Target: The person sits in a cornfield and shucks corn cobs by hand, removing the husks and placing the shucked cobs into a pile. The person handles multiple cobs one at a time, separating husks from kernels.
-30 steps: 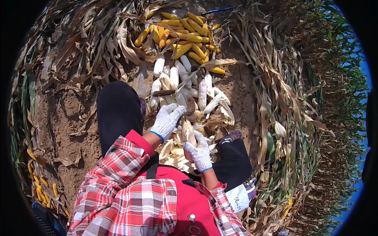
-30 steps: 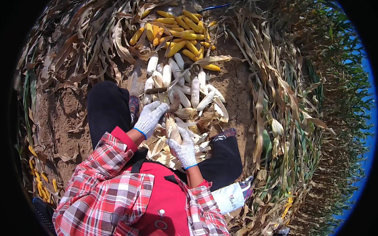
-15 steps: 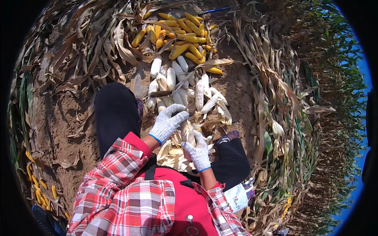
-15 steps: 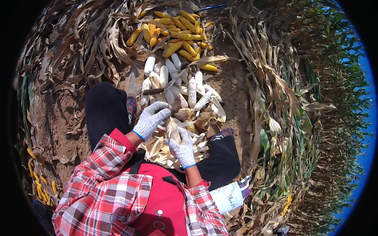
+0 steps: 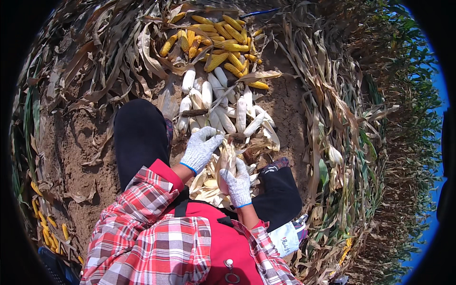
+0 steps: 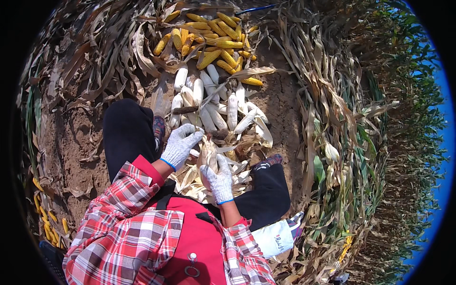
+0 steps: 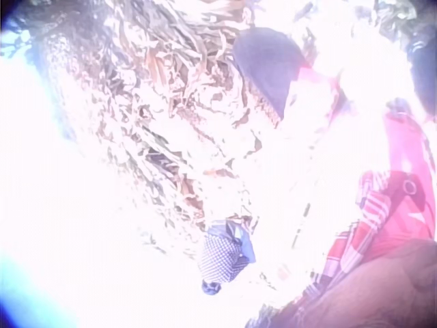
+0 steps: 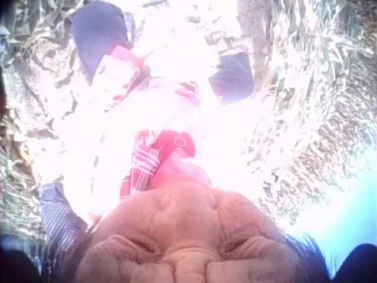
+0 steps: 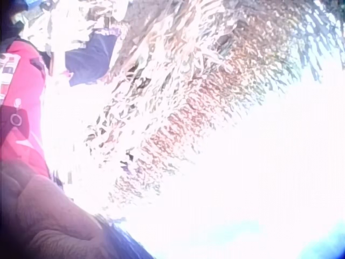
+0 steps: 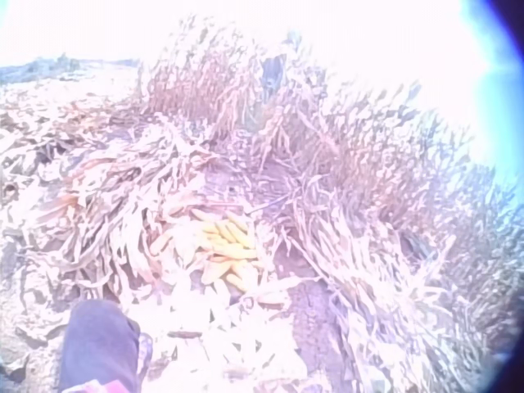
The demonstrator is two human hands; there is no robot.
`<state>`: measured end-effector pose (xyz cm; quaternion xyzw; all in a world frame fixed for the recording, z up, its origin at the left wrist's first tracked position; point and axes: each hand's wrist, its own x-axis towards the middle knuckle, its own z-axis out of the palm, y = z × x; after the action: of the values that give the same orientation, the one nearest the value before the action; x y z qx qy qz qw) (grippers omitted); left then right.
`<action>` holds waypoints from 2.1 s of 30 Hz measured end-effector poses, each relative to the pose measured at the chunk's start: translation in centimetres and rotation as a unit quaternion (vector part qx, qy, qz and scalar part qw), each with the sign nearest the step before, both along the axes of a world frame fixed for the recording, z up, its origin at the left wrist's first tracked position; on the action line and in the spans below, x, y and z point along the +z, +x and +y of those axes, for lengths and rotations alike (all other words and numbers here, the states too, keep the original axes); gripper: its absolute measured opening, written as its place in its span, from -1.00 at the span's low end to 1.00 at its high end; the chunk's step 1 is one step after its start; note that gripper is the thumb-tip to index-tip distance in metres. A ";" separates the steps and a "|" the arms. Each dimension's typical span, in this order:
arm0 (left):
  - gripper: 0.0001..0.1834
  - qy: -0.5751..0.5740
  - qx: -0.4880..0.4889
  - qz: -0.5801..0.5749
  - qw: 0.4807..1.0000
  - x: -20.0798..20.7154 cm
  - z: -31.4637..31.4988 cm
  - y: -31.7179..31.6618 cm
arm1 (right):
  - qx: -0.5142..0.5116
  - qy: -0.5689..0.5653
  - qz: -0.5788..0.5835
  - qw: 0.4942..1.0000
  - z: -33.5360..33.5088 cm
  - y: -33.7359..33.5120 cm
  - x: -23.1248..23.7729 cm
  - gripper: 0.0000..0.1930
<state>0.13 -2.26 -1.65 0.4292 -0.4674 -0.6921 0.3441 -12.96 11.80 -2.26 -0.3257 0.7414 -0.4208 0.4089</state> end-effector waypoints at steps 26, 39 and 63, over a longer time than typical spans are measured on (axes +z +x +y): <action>-0.79 -0.167 -0.044 -0.030 0.985 -3.1 3.0 -0.3 | -0.115 -0.119 -0.320 0.933 -0.4 -1.4 2.8 -0.26; -0.82 -0.436 -0.334 -0.353 0.758 4.6 3.4 0.6 | -0.147 0.005 -0.436 0.888 -1.2 -1.7 0.7 -0.46; -0.79 -0.509 -0.457 -0.318 0.657 5.3 7.0 2.2 | -0.306 -0.023 -0.293 0.906 -1.0 -7.1 -2.5 -0.66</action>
<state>2.37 4.73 3.69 0.1134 -0.9644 -0.2380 -0.0199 -20.03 10.82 -4.81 0.0460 0.6418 -0.6186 0.4508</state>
